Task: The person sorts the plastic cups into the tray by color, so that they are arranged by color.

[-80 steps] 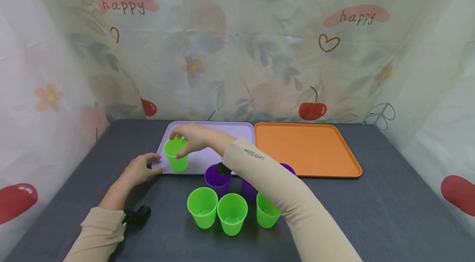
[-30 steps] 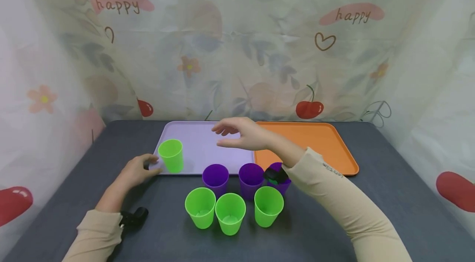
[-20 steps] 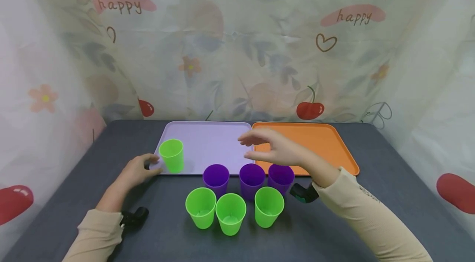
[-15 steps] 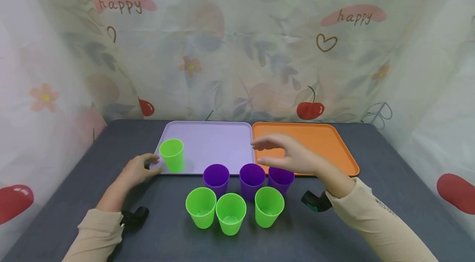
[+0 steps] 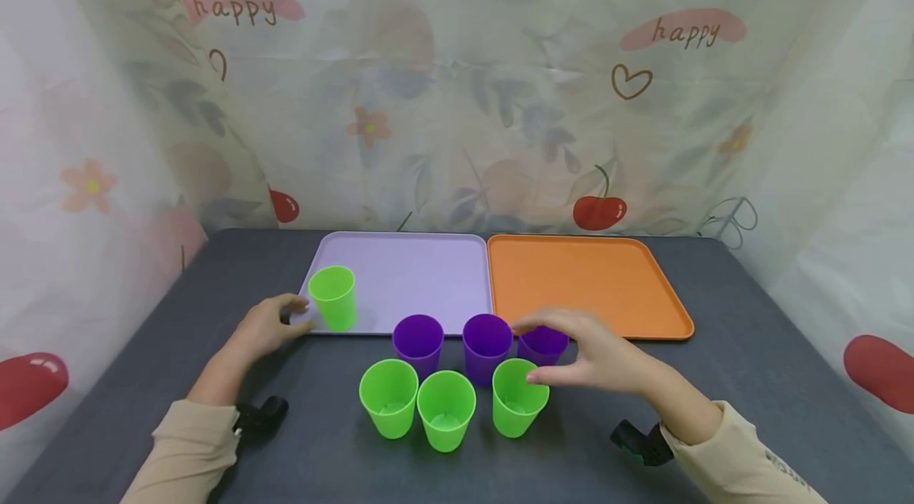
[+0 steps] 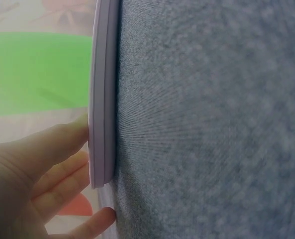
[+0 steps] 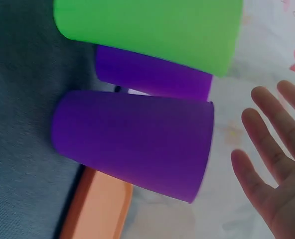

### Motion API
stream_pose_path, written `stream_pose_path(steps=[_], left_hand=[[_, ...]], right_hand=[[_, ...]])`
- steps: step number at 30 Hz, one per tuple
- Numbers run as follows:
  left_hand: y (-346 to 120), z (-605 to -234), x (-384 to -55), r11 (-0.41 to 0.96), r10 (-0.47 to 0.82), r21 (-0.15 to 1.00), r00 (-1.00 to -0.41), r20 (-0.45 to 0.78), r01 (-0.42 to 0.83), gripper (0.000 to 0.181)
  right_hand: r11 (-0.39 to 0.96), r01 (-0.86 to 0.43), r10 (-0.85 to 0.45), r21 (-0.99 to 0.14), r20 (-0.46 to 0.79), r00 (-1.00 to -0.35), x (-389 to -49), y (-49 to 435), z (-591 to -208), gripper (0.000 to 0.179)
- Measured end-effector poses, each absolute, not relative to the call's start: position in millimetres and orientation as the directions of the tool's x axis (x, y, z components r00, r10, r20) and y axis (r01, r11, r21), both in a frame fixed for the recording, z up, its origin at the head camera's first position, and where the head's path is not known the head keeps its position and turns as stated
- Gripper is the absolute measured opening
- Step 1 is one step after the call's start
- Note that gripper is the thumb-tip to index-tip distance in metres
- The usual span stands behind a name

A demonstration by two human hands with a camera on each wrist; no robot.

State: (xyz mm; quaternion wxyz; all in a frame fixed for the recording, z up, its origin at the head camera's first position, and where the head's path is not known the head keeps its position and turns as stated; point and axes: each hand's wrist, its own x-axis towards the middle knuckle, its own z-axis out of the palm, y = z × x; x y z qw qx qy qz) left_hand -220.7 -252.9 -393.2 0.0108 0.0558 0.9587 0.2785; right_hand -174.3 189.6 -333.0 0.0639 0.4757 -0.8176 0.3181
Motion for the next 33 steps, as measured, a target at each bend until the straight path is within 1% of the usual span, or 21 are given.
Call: stream_pose_path(steps=[9, 11, 15, 18, 22, 33], left_hand=[[-252.6, -392.5, -220.1, 0.840, 0.103, 0.535, -0.995, -0.005, 0.084, 0.049], [-252.8, -392.0, -220.0, 0.840, 0.104, 0.535, -0.995, -0.004, 0.086, 0.049], [-252.5, -391.6, -219.5, 0.839, 0.105, 0.537, -0.994, -0.006, 0.085, 0.049], [-252.9, -391.3, -219.6, 0.839, 0.108, 0.537, -0.994, -0.006, 0.088, 0.049], [-252.6, -391.9, -219.2, 0.838, 0.105, 0.539, -0.994, -0.001, 0.088, 0.049], [-252.3, -393.3, -219.6, 0.835, 0.092, 0.546, -0.995, -0.027, 0.063, 0.049]], right_hand=[[0.355, -0.855, -0.743, -0.379, 0.440, -0.504, -160.5, 191.5, -347.4, 0.058], [0.370, -0.855, -0.741, -0.363, 0.440, -0.507, -159.1, 192.2, -350.7, 0.060], [0.413, -0.841, -0.731, -0.349, 0.424, -0.535, -156.8, 193.2, -356.0, 0.061], [0.438, -0.826, -0.725, -0.355, 0.405, -0.558, -155.2, 193.5, -358.6, 0.061], [0.449, -0.817, -0.723, -0.362, 0.390, -0.570, -154.5, 193.4, -360.7, 0.061], [0.448, -0.819, -0.720, -0.358, 0.398, -0.569, -155.1, 193.1, -363.4, 0.059]])
